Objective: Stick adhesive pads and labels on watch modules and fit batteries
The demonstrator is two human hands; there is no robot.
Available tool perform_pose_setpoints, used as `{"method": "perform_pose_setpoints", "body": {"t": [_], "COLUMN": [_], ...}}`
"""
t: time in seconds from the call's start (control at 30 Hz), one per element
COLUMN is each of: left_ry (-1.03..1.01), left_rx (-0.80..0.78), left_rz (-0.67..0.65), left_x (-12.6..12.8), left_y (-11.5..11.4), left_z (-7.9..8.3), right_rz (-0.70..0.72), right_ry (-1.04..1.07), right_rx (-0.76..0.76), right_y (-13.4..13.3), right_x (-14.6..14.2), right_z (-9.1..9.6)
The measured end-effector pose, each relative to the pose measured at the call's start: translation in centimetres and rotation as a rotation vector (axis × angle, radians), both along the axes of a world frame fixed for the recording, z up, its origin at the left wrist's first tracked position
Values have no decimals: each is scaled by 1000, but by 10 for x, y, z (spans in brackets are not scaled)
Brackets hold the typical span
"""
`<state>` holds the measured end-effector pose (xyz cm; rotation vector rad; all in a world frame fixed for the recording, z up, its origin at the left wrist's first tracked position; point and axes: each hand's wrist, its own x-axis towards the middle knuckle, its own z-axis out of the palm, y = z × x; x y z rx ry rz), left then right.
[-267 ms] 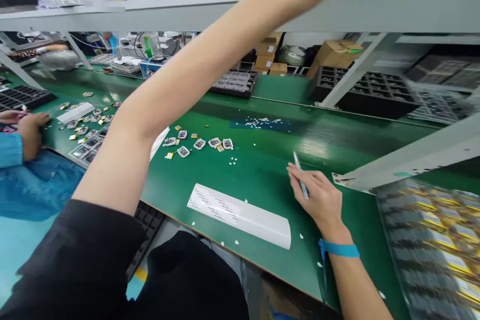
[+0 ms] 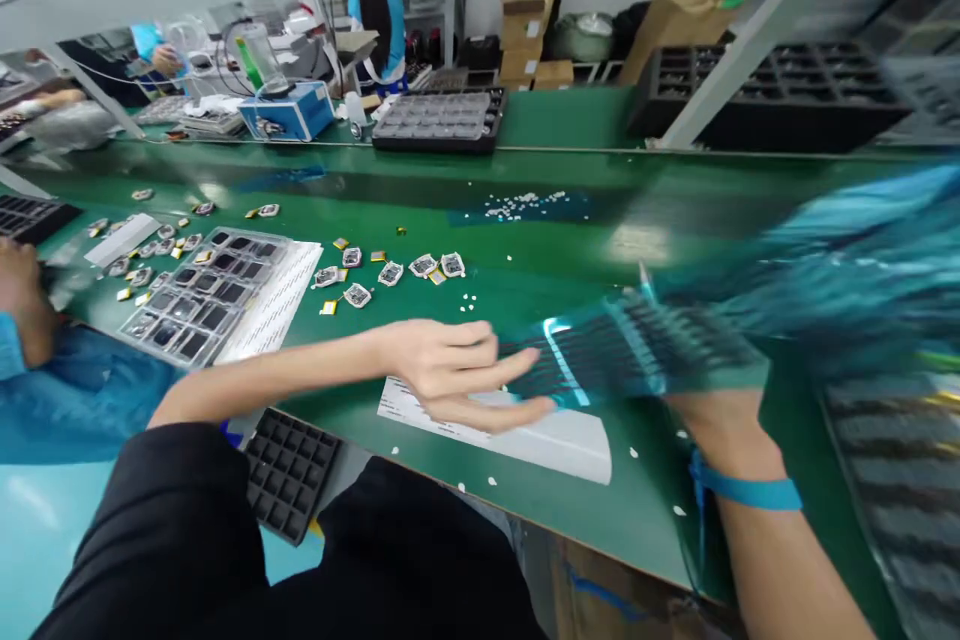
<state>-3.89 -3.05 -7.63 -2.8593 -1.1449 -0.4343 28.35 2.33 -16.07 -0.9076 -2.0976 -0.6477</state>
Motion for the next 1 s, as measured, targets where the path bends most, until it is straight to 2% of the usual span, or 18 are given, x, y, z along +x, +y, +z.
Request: {"method": "perform_pose_setpoints", "body": {"t": [0.03, 0.07, 0.1, 0.17, 0.27, 0.43, 0.57, 0.77, 1.0], "left_ry": [19, 22, 16, 10, 26, 11, -34, -7, -34], "left_rx": [-6, 84, 162, 267, 266, 227, 222, 323, 322], "left_rz": [-129, -252, -304, -294, -206, -169, -148, -234, -193], "left_x": [-15, -29, -43, -66, -89, -112, -125, -135, -140], "left_y": [-4, -6, -5, 0, 3, -4, -3, 5, 4], "left_z": [-19, -34, -46, -64, -77, -87, -90, -89, -86], "right_rz": [-24, -45, -67, -98, -118, -120, -112, -77, -120], "right_ry": [-6, -11, -12, -12, -14, -38, -55, -51, -25], "right_rx": [-16, -31, -41, -54, -81, -147, -140, -166, -187], "right_y": [0, 0, 0, 0, 1, 2, 3, 5, 3], "right_x": [0, 0, -2, -5, -9, -10, -8, -3, -3], "right_z": [0, 1, 2, 2, 0, -5, -8, -8, -11]}}
